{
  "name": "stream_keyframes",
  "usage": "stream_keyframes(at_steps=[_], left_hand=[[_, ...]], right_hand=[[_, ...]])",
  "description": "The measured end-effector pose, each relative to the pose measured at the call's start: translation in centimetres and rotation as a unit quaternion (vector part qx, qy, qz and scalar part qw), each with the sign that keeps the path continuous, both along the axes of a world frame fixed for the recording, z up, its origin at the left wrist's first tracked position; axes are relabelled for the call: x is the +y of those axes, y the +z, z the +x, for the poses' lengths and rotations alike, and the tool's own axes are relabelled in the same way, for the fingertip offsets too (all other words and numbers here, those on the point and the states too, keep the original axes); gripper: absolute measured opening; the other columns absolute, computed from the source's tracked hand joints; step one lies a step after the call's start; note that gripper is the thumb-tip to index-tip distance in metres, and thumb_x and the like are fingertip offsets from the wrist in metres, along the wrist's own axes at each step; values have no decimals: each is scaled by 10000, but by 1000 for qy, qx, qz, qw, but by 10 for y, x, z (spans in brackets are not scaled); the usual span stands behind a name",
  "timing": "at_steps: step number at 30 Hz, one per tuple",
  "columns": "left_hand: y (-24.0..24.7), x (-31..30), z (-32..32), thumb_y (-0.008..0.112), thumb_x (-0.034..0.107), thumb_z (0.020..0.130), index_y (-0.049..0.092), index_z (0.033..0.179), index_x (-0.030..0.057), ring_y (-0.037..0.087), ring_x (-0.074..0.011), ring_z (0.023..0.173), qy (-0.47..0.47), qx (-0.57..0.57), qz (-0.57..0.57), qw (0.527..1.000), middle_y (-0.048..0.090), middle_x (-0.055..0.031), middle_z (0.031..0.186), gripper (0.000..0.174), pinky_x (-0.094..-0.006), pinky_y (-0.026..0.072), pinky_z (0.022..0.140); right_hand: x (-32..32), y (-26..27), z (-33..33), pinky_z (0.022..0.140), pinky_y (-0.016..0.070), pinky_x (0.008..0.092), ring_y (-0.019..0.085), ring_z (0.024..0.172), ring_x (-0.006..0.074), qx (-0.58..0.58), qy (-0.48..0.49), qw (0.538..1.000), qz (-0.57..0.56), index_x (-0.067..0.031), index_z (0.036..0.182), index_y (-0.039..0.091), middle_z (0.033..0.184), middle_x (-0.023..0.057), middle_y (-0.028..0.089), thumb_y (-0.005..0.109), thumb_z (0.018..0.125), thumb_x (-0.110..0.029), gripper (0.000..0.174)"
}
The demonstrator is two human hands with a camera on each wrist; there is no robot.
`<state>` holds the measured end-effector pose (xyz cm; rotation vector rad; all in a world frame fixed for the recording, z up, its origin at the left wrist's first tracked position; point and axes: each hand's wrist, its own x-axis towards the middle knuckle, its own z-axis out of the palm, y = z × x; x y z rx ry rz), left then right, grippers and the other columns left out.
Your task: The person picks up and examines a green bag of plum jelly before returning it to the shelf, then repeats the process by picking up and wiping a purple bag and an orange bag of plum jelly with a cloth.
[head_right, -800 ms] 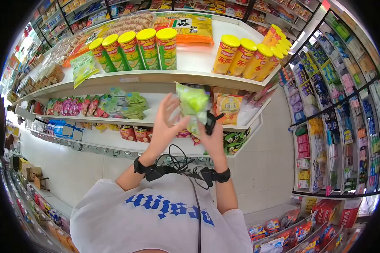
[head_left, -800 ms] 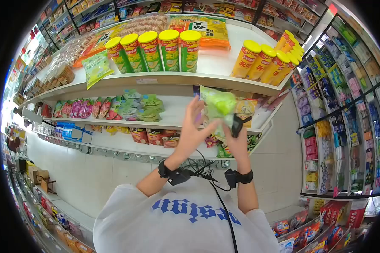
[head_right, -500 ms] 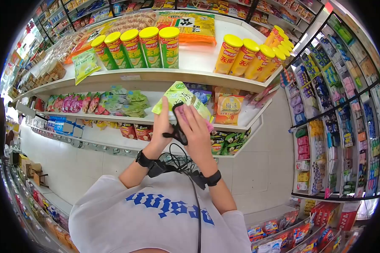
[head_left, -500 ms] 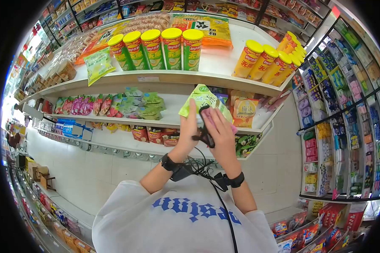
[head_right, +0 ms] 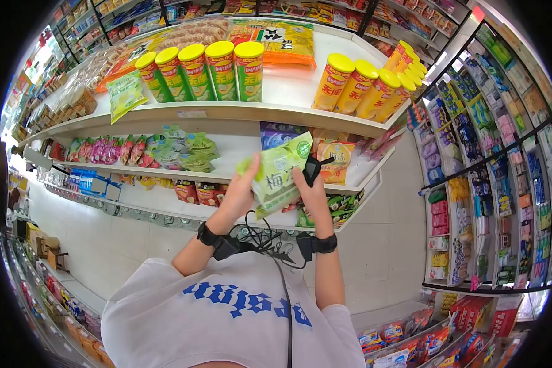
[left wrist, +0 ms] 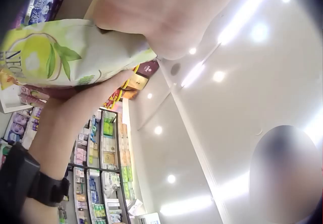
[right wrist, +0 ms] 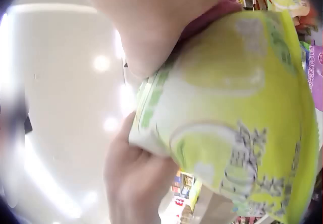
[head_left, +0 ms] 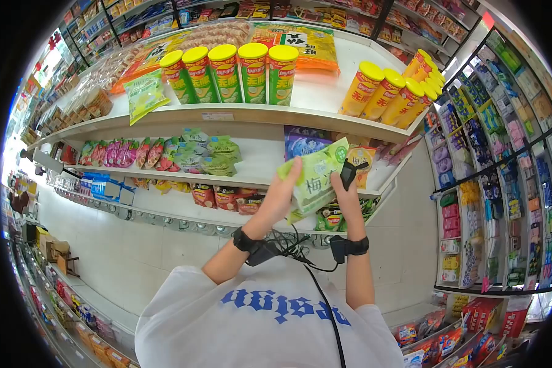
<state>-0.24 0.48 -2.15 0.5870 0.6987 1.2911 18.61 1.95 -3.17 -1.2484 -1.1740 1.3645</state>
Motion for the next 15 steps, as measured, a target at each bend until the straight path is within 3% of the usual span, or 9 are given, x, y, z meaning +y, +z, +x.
stream_keyframes(at_steps=[3,4,8,11,15], left_hand=[[14,11,-18,538,408,1033,581,1271,40,645,-193,1126,8,-99,-45,994,665,-94,1223,440,-352,526,957],[15,13,-24,536,413,1033,589,1257,40,651,-201,1123,14,-126,-71,989,676,-98,1206,438,-349,529,952],[10,18,-42,552,385,1029,573,1288,40,651,-226,1119,21,-125,-78,989,659,-112,1253,431,-376,527,951],[15,15,-49,580,370,1015,556,1303,14,647,-203,1105,22,-99,-35,994,653,-109,1250,459,-347,518,944],[-3,-1,-51,698,296,936,536,1320,-16,629,-153,1077,-39,206,60,976,648,-107,1225,521,-311,512,921]], right_hand=[[-9,-5,5,905,489,310,603,993,137,-41,108,990,81,10,1233,589,1134,57,679,786,872,-275,500],[-10,-13,6,903,486,306,601,1000,139,-34,126,990,58,10,1229,599,1136,76,681,807,848,-279,521],[-17,-23,-10,825,512,287,633,911,123,-28,116,991,66,20,1130,656,1027,56,713,826,827,-240,434],[-21,-3,-11,771,521,272,651,860,110,-58,63,996,33,30,1084,663,1002,68,722,834,819,-218,401],[-15,-13,-12,756,528,274,667,833,116,4,-63,995,82,27,1078,653,976,77,725,826,838,-223,387]])
